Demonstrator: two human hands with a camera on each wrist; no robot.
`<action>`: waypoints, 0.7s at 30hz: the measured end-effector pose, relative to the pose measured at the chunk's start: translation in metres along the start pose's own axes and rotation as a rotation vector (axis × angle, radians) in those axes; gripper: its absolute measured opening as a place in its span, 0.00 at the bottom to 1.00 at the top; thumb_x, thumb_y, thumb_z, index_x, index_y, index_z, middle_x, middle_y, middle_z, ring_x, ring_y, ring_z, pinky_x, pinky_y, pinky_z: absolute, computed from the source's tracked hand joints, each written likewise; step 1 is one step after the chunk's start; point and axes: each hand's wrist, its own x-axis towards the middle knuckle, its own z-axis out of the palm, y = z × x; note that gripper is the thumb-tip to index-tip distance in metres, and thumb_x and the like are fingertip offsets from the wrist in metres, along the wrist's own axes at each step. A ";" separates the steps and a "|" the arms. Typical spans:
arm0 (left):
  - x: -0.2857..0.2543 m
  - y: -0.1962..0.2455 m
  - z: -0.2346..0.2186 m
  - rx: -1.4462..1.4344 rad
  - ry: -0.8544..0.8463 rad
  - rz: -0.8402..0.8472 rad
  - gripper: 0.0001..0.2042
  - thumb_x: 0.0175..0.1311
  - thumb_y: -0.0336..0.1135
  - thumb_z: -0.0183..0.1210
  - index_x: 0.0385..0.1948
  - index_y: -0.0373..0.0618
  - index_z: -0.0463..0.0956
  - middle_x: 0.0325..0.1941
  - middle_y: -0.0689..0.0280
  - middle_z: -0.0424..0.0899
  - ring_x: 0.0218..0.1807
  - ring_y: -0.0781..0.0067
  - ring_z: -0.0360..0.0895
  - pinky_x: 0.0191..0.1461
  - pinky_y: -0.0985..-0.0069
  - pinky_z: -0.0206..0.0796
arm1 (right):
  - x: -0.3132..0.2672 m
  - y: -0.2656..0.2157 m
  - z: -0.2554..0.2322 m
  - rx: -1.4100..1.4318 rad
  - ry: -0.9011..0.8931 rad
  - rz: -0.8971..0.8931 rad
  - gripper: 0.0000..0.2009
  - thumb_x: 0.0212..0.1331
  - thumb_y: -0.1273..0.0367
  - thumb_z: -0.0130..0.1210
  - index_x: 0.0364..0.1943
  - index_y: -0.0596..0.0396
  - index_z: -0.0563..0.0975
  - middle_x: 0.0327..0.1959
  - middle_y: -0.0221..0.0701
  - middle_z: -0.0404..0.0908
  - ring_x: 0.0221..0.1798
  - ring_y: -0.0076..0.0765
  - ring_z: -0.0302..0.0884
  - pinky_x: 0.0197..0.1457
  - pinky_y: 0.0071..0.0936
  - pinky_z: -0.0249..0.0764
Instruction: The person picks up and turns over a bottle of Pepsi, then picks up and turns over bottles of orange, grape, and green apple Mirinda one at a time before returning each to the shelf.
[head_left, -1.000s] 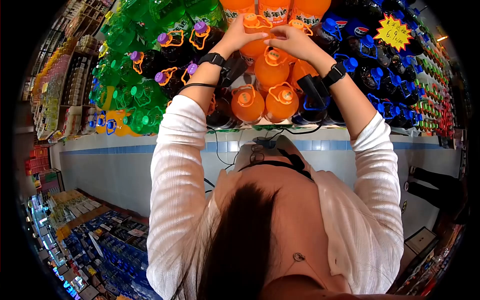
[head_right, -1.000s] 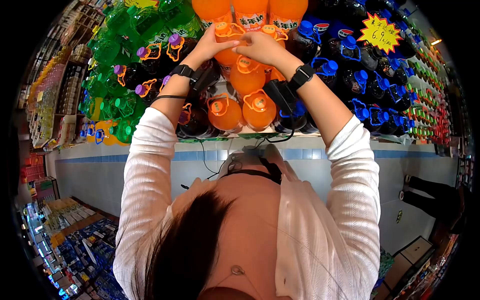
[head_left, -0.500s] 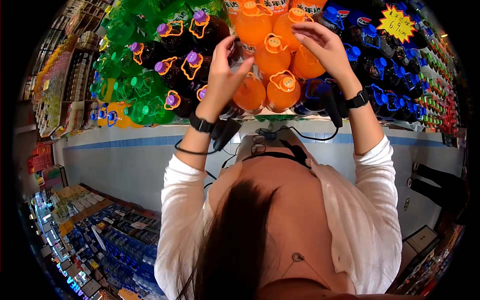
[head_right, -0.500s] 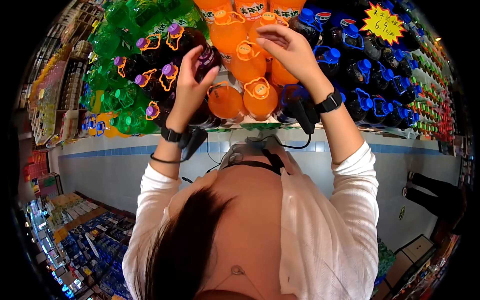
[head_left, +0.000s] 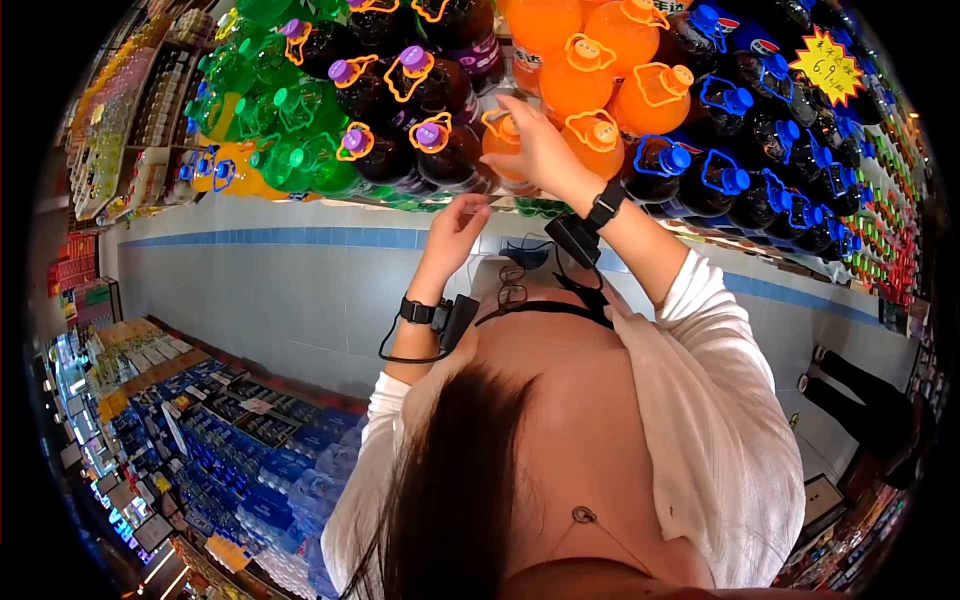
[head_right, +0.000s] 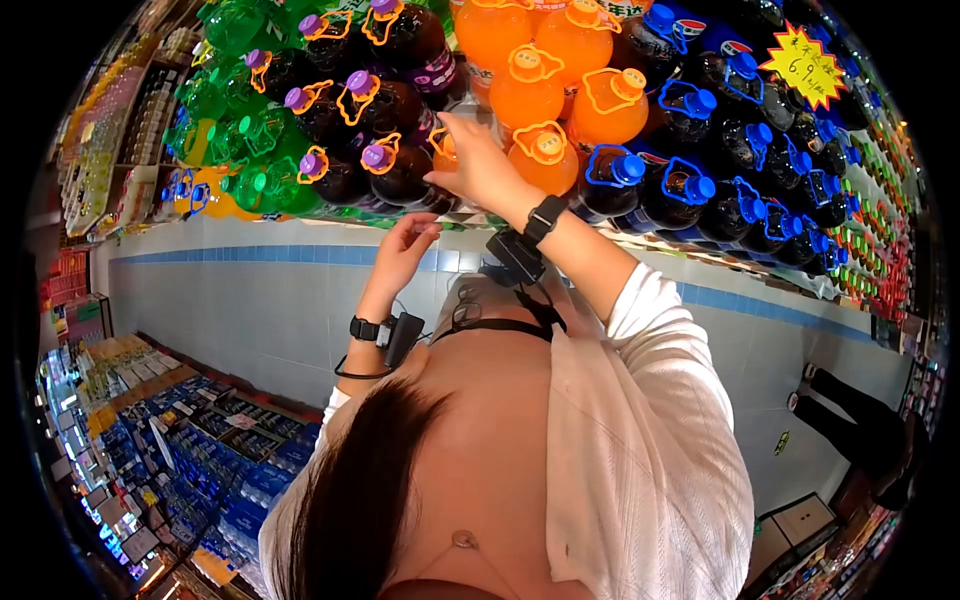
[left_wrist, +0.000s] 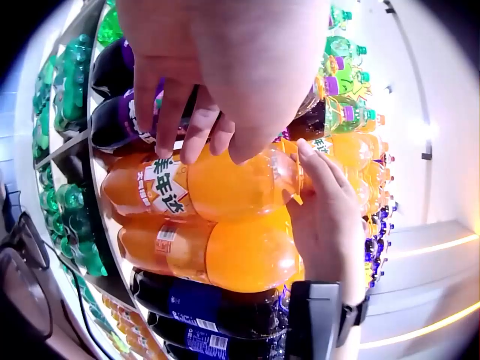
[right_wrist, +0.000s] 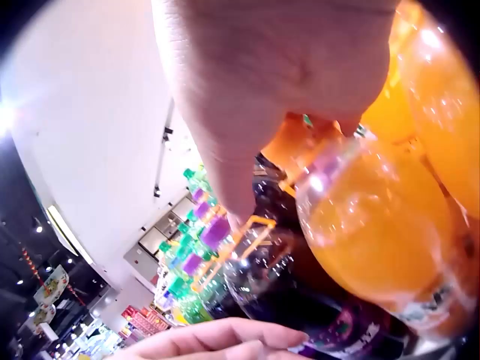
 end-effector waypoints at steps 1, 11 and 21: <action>-0.004 -0.004 0.004 -0.030 -0.006 -0.007 0.12 0.64 0.33 0.57 0.45 0.39 0.73 0.35 0.68 0.80 0.35 0.83 0.74 0.39 0.84 0.66 | -0.003 0.003 0.007 -0.024 0.033 -0.006 0.35 0.44 0.66 0.68 0.58 0.60 0.64 0.54 0.42 0.73 0.58 0.49 0.68 0.61 0.35 0.64; -0.018 -0.017 0.012 -0.131 -0.087 -0.064 0.12 0.64 0.31 0.56 0.47 0.37 0.72 0.41 0.65 0.79 0.43 0.78 0.75 0.49 0.80 0.67 | -0.002 0.028 0.039 0.169 0.305 0.061 0.18 0.41 0.64 0.69 0.36 0.58 0.78 0.37 0.38 0.82 0.42 0.45 0.79 0.47 0.32 0.74; 0.056 -0.050 0.056 0.205 0.141 0.455 0.42 0.53 0.35 0.67 0.64 0.40 0.45 0.60 0.51 0.63 0.62 0.61 0.64 0.62 0.68 0.59 | -0.008 0.020 0.032 0.288 0.280 0.115 0.14 0.41 0.68 0.67 0.33 0.57 0.78 0.35 0.38 0.82 0.39 0.42 0.80 0.44 0.30 0.74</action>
